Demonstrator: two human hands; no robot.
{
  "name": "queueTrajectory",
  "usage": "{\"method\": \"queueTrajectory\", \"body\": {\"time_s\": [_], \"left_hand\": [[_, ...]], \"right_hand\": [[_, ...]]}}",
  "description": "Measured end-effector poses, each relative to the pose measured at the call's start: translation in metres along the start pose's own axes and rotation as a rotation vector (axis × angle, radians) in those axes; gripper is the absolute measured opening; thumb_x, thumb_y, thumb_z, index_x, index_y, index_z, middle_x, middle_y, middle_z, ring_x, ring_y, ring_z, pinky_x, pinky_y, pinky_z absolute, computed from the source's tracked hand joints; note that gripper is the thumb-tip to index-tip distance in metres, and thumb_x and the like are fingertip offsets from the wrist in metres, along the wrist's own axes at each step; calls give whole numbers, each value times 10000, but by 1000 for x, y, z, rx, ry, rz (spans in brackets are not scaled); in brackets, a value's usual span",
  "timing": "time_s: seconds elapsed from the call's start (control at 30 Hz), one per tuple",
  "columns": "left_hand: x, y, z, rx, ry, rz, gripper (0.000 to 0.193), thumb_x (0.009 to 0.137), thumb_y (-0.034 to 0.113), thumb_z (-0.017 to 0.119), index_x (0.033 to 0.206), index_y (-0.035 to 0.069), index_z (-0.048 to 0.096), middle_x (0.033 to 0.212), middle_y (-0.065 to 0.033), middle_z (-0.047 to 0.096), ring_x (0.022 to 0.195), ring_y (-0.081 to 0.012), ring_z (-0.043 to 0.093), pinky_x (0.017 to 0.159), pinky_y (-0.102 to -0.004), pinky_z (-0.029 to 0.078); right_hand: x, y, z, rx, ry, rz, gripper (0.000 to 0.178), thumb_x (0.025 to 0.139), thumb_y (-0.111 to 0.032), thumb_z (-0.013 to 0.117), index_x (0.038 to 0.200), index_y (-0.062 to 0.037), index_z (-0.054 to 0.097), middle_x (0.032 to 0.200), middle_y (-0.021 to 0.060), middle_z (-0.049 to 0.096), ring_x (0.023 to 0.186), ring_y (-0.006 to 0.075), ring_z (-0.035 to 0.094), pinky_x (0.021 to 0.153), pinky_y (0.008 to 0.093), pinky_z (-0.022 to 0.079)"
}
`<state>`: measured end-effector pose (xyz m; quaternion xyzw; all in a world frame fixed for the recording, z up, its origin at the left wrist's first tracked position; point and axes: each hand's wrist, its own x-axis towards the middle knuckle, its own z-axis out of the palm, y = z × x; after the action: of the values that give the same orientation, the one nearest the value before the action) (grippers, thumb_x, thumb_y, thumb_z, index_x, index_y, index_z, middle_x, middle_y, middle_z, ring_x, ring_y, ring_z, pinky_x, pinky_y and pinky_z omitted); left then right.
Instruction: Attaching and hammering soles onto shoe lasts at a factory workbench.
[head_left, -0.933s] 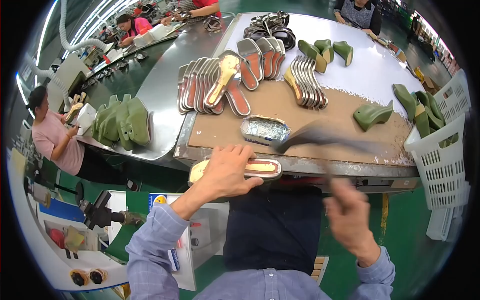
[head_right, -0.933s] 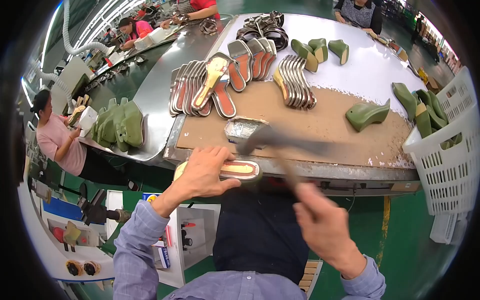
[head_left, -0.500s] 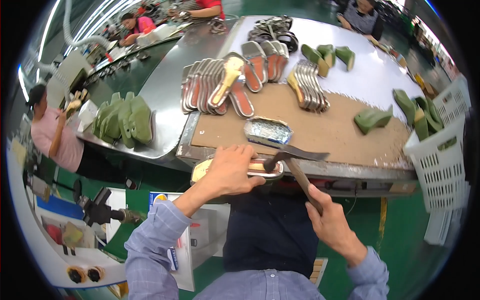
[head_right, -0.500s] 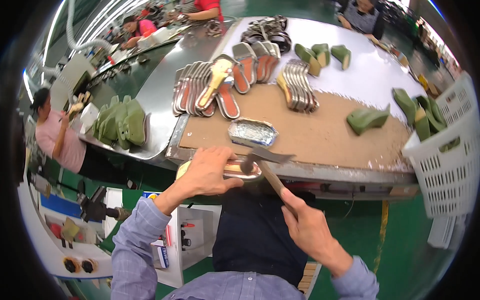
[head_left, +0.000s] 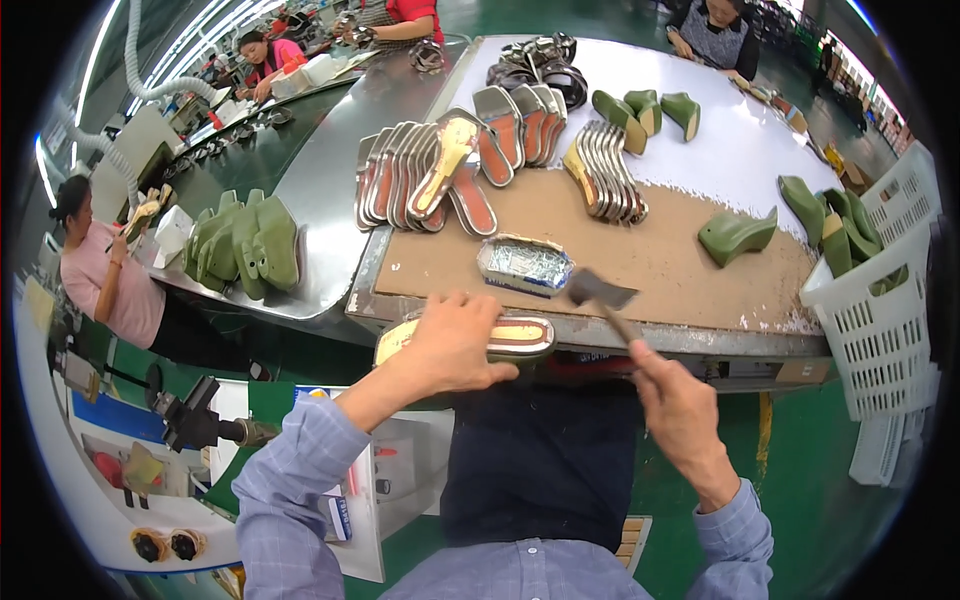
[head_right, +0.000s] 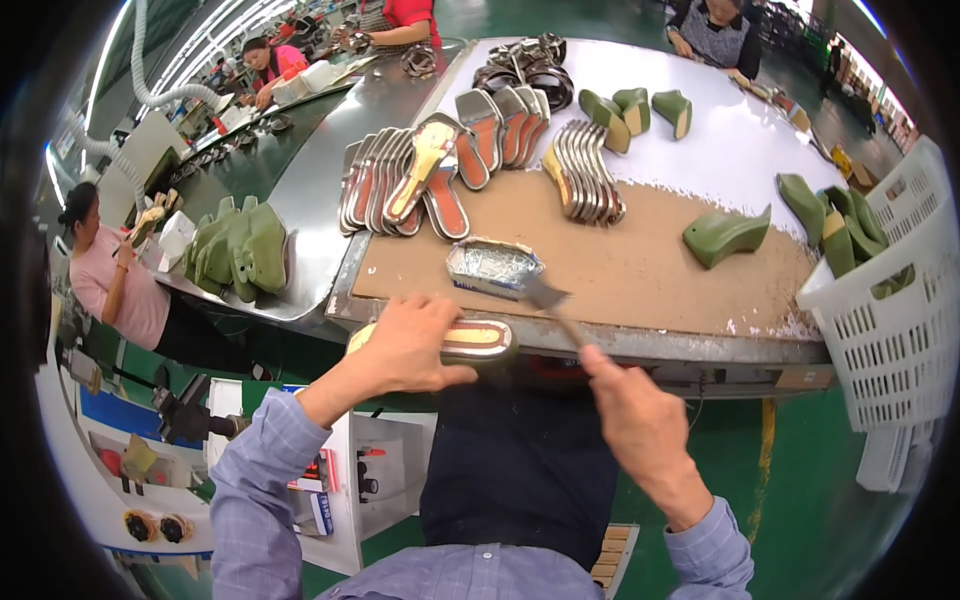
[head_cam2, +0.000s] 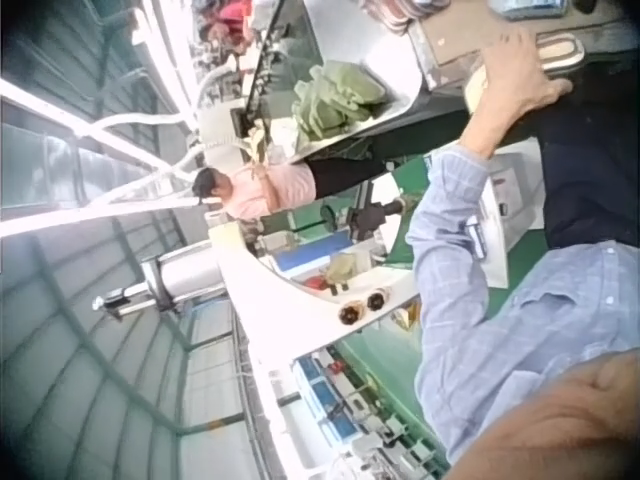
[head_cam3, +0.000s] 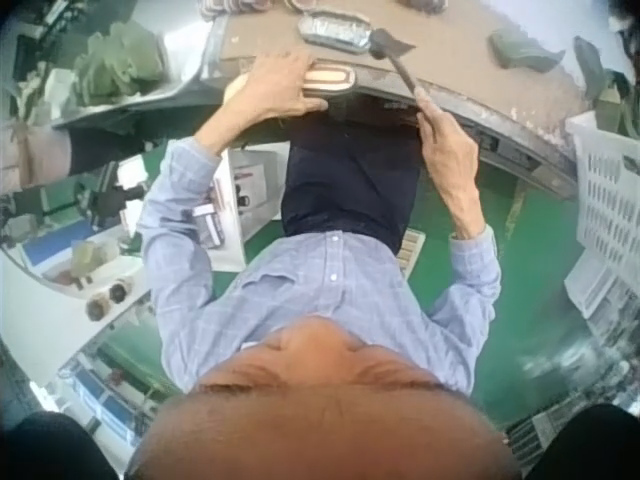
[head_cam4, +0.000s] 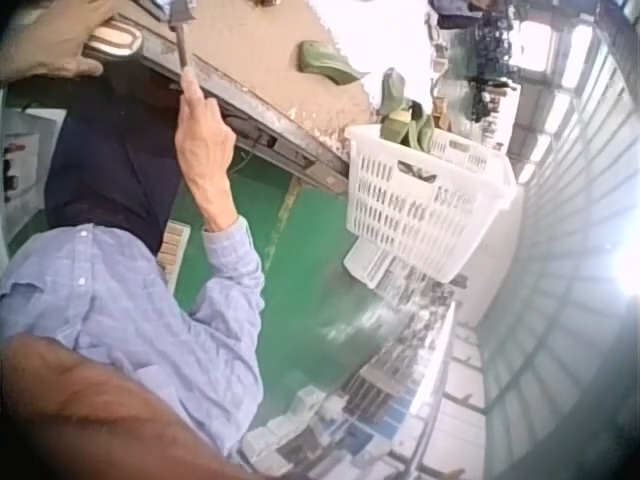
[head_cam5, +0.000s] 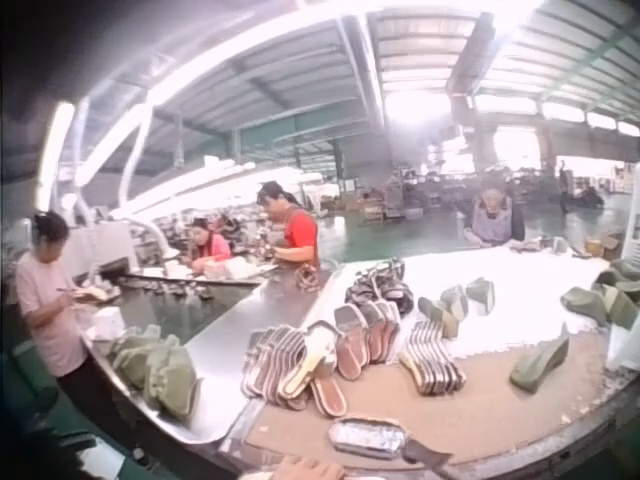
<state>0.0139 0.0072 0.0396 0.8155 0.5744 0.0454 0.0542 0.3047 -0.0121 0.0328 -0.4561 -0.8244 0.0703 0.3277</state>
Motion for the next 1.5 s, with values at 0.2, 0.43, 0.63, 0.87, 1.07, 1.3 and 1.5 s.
{"method": "queueTrajectory", "body": {"time_s": [0.2,0.43,0.63,0.87,1.07,1.3,1.5], "left_hand": [[9,6,-46,-157,-58,-44,626,671,417,732,1140,60,522,929,-166,637,885,-315,632,746,-417,499],[-71,-151,-49,-737,1115,-561,460,778,140,761,1150,-23,546,1025,-109,645,916,-186,615,806,-294,489],[-110,-232,44,-355,936,-923,548,788,287,749,1186,-19,530,1089,-166,624,994,-276,593,885,-362,456],[2,-135,-1,-154,986,-423,352,818,74,658,1149,-9,572,1093,-171,606,1041,-313,573,922,-380,436],[138,-88,7,-440,625,-105,326,853,163,641,1127,-6,588,970,-152,643,897,-292,643,774,-390,507],[247,-114,57,141,559,-373,674,813,255,681,1318,-64,368,1084,-257,608,992,-384,609,873,-429,488],[255,-112,-7,-447,487,-615,717,767,2,593,1397,-66,255,1166,-309,556,1104,-386,559,909,-416,470]], "right_hand": [[-20,97,-16,-486,-150,205,378,816,-57,629,1173,-180,622,858,87,612,788,329,596,680,446,456],[27,158,-6,-289,333,375,464,884,-257,631,1259,-15,504,1164,219,566,1081,388,547,906,447,440],[128,197,3,-347,341,772,792,818,-532,637,1370,-27,378,1391,298,323,1187,439,473,968,503,405],[138,250,16,-499,59,737,795,737,-343,720,1376,-32,362,1460,315,171,1145,476,494,942,490,450],[97,277,-27,-461,-40,485,805,699,-237,683,1386,-34,316,1346,283,368,1195,446,432,988,471,410],[51,271,-25,-548,109,447,816,694,-172,662,1393,12,282,1138,264,435,1041,430,459,923,477,401],[46,264,-38,-616,89,462,896,683,-184,699,1432,-12,239,1107,245,434,1023,422,461,901,476,405]]}}
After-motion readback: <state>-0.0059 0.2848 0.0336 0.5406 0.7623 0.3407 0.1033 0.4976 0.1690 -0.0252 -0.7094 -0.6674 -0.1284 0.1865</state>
